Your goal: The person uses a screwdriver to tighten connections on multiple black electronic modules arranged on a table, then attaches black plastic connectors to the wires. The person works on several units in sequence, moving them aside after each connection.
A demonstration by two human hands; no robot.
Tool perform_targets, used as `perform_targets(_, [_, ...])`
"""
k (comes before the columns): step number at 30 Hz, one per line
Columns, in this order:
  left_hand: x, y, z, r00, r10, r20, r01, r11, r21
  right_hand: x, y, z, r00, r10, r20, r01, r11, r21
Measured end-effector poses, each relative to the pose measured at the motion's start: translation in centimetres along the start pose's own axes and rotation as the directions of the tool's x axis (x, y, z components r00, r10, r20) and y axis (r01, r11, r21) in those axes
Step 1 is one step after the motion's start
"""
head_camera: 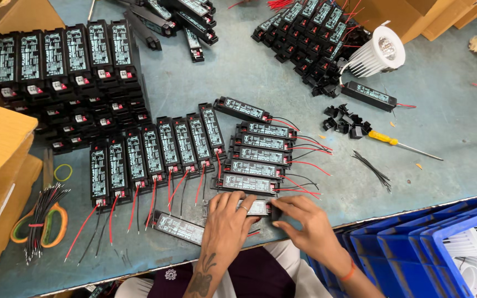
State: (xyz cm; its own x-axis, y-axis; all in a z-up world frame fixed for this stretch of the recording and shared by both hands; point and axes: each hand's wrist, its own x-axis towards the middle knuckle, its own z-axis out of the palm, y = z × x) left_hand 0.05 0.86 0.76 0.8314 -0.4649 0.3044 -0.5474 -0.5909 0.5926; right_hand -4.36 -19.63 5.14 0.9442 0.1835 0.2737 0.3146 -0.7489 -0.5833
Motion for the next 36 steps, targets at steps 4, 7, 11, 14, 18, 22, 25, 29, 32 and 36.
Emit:
perform_targets(4, [0.0,0.0,0.0,1.000,-0.009,-0.008,0.009,1.000,-0.011,0.0,0.8,1.2,0.999,-0.007,-0.046,0.005,0.999,-0.037])
perform_targets(7, [0.0,0.0,0.0,1.000,-0.011,0.004,0.011,1.000,-0.008,0.3,0.9,1.4,1.000,0.011,-0.028,-0.012,0.999,-0.053])
perform_targets(11, [0.1,-0.2,0.2,1.000,0.009,-0.004,-0.009,1.000,-0.011,0.9,0.6,1.1,0.997,0.032,0.067,-0.025,0.994,-0.103])
perform_targets(14, [0.1,-0.5,0.4,1.000,0.028,-0.004,-0.028,0.999,-0.019,1.5,0.5,0.7,0.994,-0.027,0.107,0.039,0.993,-0.111])
perform_targets(18, [-0.1,-0.8,0.7,0.998,0.050,-0.030,-0.051,0.999,-0.018,1.9,0.2,0.4,0.987,-0.027,0.157,0.047,0.991,-0.126])
perform_targets(22, [0.0,-1.0,1.0,0.998,0.064,0.006,-0.064,0.997,0.036,2.4,0.2,0.0,0.981,-0.068,0.183,0.081,0.994,-0.069])
perform_targets(25, [0.0,-1.3,1.6,0.997,0.071,-0.018,-0.071,0.997,0.025,2.9,0.5,-0.1,0.973,-0.063,0.220,0.077,0.995,-0.056])
perform_targets(29, [0.1,-1.5,2.0,0.998,0.057,0.004,-0.057,0.998,0.020,4.1,0.6,-0.4,0.954,0.001,0.299,0.016,0.998,-0.056])
perform_targets(32, [0.3,-1.6,2.1,0.999,0.047,0.009,-0.047,0.999,0.013,5.0,0.8,-0.5,0.923,0.094,0.374,-0.061,0.993,-0.099])
perform_targets(36, [0.7,-1.1,2.2,0.995,0.020,0.095,-0.023,0.999,0.027,5.0,1.2,-0.6,0.912,0.128,0.389,-0.081,0.988,-0.135])
